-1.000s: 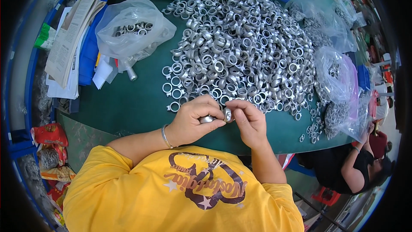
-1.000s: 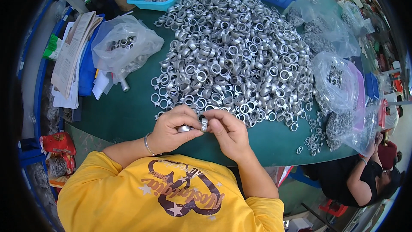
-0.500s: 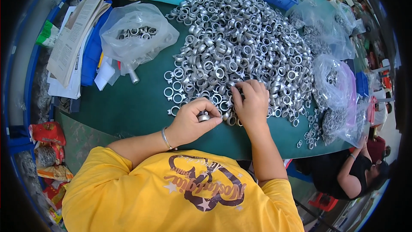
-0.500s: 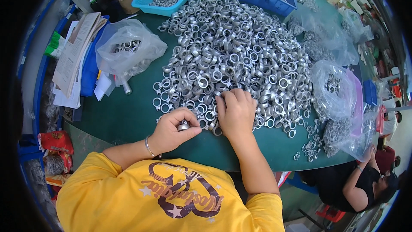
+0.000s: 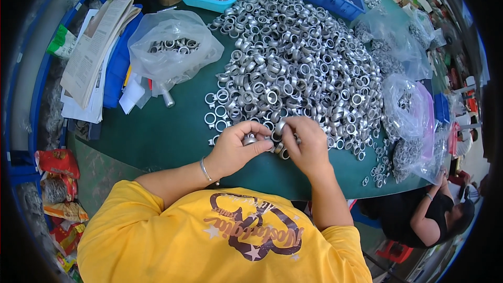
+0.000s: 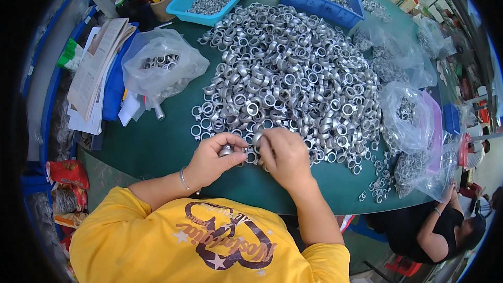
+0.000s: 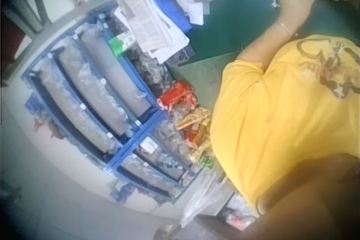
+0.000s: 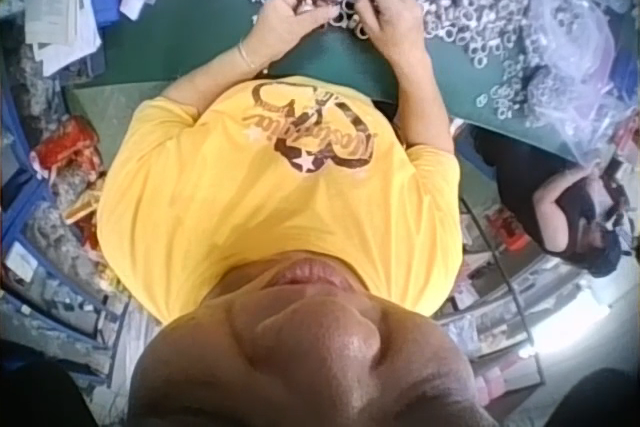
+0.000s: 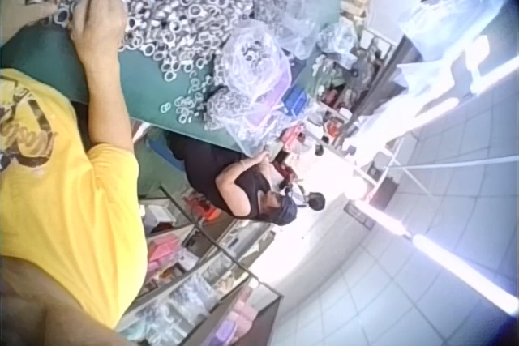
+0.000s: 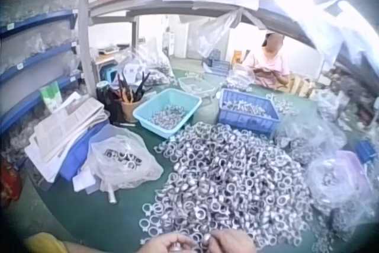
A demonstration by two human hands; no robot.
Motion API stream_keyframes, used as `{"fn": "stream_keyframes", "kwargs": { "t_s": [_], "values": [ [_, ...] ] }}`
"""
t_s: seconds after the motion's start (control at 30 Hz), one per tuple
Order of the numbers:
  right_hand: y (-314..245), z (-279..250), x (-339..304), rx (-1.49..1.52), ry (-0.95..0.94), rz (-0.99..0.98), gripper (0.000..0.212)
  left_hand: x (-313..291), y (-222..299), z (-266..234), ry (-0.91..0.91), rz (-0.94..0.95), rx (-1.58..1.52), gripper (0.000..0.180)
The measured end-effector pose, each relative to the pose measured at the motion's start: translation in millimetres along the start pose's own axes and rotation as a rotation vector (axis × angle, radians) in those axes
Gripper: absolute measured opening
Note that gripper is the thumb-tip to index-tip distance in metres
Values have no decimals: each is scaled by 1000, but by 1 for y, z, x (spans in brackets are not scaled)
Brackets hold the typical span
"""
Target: The person picks up metal rings from a pile on a table, holding each one to look at it before placing it into a plastic bag or a tray.
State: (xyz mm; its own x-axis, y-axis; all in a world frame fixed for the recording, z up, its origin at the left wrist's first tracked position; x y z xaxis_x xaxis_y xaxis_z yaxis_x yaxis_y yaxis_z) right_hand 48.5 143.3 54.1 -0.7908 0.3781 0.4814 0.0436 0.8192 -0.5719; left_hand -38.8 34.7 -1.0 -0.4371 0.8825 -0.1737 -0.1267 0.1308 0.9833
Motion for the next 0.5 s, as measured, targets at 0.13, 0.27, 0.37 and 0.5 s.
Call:
{"fn": "stream_keyframes", "kwargs": {
  "t_s": [0.13,0.27,0.37,0.5],
  "values": [
    [-26,2,-10,78,10,-130,20,0,-6,2,-27,-128,-170,18],
    [-22,0,-15,205,58,-87,18,-2,13,2,-39,165,-4,13],
    [19,21,-38,776,39,522,24,-3,17,1,-25,221,28,11],
    [7,25,-42,939,-24,385,38,-4,21,2,-33,290,73,13]
  ]
}}
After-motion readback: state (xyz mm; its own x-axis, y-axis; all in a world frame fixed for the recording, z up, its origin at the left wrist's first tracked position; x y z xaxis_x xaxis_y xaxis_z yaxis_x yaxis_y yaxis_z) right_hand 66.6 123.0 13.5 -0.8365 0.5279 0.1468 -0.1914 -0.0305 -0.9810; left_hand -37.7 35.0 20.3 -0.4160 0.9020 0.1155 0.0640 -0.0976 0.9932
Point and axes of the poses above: each hand's wrist, its own x-axis towards the middle knuckle, its own z-axis out of the palm, y = z × x, the point moved 8 cm from there along x, towards the middle knuckle, and after that the axes turned 1 degree about -z, right-handed, at the moved point
